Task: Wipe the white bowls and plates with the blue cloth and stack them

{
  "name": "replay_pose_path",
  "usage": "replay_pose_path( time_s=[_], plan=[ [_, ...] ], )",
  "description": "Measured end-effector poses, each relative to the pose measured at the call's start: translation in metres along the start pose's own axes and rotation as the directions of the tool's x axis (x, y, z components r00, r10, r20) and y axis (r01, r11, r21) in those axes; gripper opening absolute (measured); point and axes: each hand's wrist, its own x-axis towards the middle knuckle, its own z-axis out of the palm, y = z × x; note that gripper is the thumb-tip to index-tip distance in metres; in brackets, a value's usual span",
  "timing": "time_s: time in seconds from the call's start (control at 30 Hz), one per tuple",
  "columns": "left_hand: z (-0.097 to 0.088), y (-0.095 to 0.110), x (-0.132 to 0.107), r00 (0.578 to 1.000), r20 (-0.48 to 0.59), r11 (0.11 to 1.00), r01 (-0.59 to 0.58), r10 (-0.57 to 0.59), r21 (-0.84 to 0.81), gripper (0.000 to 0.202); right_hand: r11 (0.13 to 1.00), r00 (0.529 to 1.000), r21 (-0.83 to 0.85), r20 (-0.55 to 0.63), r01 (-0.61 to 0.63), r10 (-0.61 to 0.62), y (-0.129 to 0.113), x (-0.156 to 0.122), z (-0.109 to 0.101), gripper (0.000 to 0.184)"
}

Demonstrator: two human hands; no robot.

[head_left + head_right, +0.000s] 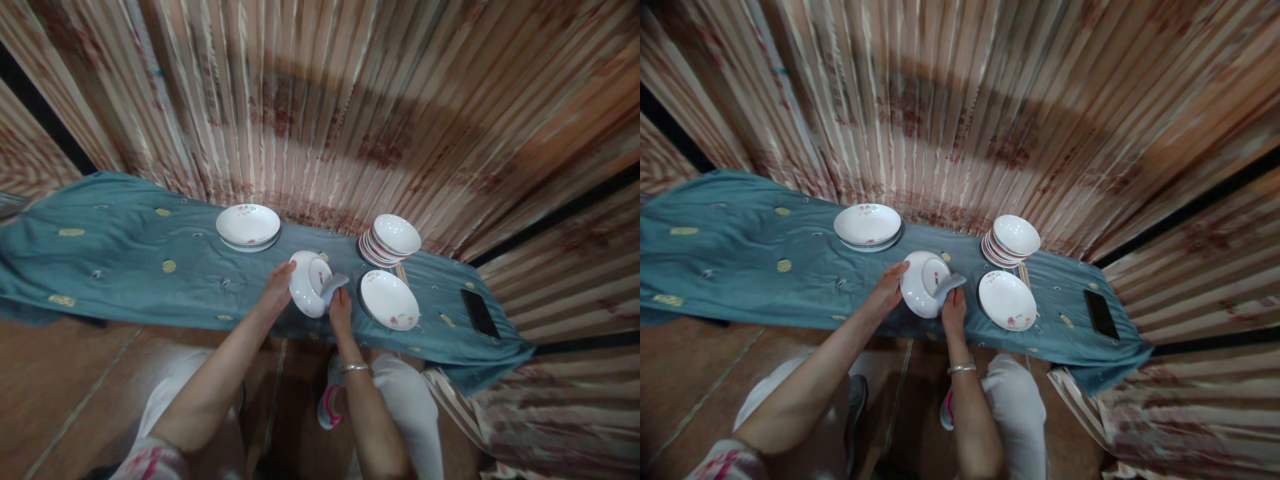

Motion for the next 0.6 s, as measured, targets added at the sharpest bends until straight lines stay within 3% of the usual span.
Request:
replay_pose_path(
  time_s=[0.17, 0.4, 0.6],
  plan=[
    [0.005, 0.002, -0.006, 0.999, 0.047, 0.998, -0.016, 0.013, 0.064, 0.034, 0.989, 0.989, 0.046, -0.033, -0.141, 0.142, -0.006, -0.035, -0.003, 0.047],
    [0.017, 0.001, -0.008, 0.997, -0.022, 0.995, -0.069, 0.07, 0.071, 0.04, 0.974, 0.989, 0.177, -0.001, -0.144, 0.147, -0.019, -0.074, -0.009, 0.04],
    [0.025, -0.007, -0.011, 0.99, 0.037, 0.977, -0.137, 0.133, 0.166, 0.036, 0.936, 0.983, 0.302, 0.048, -0.182, 0.176, -0.031, -0.089, -0.021, 0.046]
  ],
)
